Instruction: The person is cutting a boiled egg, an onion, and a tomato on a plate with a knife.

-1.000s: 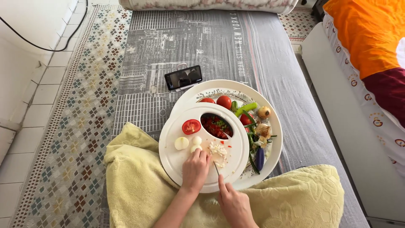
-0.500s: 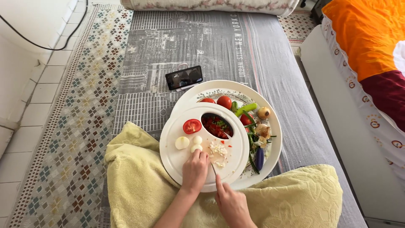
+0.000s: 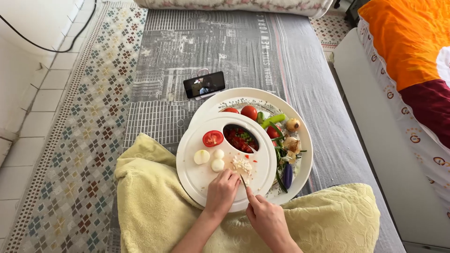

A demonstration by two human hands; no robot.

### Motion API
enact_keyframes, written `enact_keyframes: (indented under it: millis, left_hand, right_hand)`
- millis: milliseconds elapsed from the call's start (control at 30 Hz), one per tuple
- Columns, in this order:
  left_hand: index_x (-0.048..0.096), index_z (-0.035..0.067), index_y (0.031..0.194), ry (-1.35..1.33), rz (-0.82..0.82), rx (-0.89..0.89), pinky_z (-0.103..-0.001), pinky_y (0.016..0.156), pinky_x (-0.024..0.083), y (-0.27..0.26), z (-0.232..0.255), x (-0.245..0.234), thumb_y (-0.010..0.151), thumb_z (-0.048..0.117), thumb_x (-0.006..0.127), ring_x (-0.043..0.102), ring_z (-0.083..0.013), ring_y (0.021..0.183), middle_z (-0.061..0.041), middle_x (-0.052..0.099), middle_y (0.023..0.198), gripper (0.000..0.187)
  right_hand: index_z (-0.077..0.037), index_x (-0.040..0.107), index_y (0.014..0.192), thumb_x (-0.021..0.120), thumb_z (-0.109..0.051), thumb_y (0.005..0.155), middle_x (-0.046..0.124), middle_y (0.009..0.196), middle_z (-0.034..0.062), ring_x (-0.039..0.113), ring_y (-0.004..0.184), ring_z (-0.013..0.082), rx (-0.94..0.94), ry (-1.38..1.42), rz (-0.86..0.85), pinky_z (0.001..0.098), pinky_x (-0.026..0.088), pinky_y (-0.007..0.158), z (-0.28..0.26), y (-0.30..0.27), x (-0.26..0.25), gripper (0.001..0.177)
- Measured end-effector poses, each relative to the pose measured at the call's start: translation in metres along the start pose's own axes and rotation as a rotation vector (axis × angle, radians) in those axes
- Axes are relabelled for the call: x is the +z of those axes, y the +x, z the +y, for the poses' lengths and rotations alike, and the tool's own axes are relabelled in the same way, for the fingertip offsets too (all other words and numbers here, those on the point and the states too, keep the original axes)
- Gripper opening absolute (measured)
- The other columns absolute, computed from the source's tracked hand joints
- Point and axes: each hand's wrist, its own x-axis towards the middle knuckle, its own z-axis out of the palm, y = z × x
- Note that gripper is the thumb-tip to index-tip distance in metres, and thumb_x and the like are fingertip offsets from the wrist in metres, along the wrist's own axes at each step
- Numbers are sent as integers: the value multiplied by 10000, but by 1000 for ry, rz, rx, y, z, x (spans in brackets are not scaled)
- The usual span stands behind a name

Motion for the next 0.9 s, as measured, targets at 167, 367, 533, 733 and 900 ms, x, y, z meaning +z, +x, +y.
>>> enact_keyframes:
  millis: [167,367,533,733,900]
  left_hand:
    - [655,46,882,63,6,3,-403,738,576,-1,-2,12,858,62,728,684,-288,907,-100,641,910,78]
    - [657,33,882,158,4,-9,-390,730,583,6,-8,21,888,57,712,686,-278,882,-108,636,911,60]
    - [693,10,967,82,86,123,-389,759,586,42,3,1,799,-10,690,688,-279,924,-102,652,968,170]
    - [728,40,854,192,-147,123,-416,813,568,116,-19,42,793,11,685,655,-296,996,-107,646,994,80]
    - [739,82,770,338,-405,242,-405,815,571,135,-45,81,781,6,671,650,-300,1015,-120,637,1024,102]
  right_hand:
    - [-58,626,1332,685,-178,849,645,783,78,658,542,284,-12,-51,-1,425,534,507,5,-12,17,501]
    - [-108,624,1406,664,-195,885,678,807,61,692,553,241,22,-40,-138,386,556,531,14,-29,6,529]
    - [-151,674,1348,662,-194,867,744,861,72,726,578,264,87,120,-39,386,580,570,13,-9,-40,483]
    - [-146,717,1212,704,-230,848,763,941,66,718,648,317,175,118,93,428,562,578,15,-1,-62,374]
    - [-123,712,932,714,-206,840,679,887,25,655,833,265,-68,62,103,393,509,779,42,-5,-63,124]
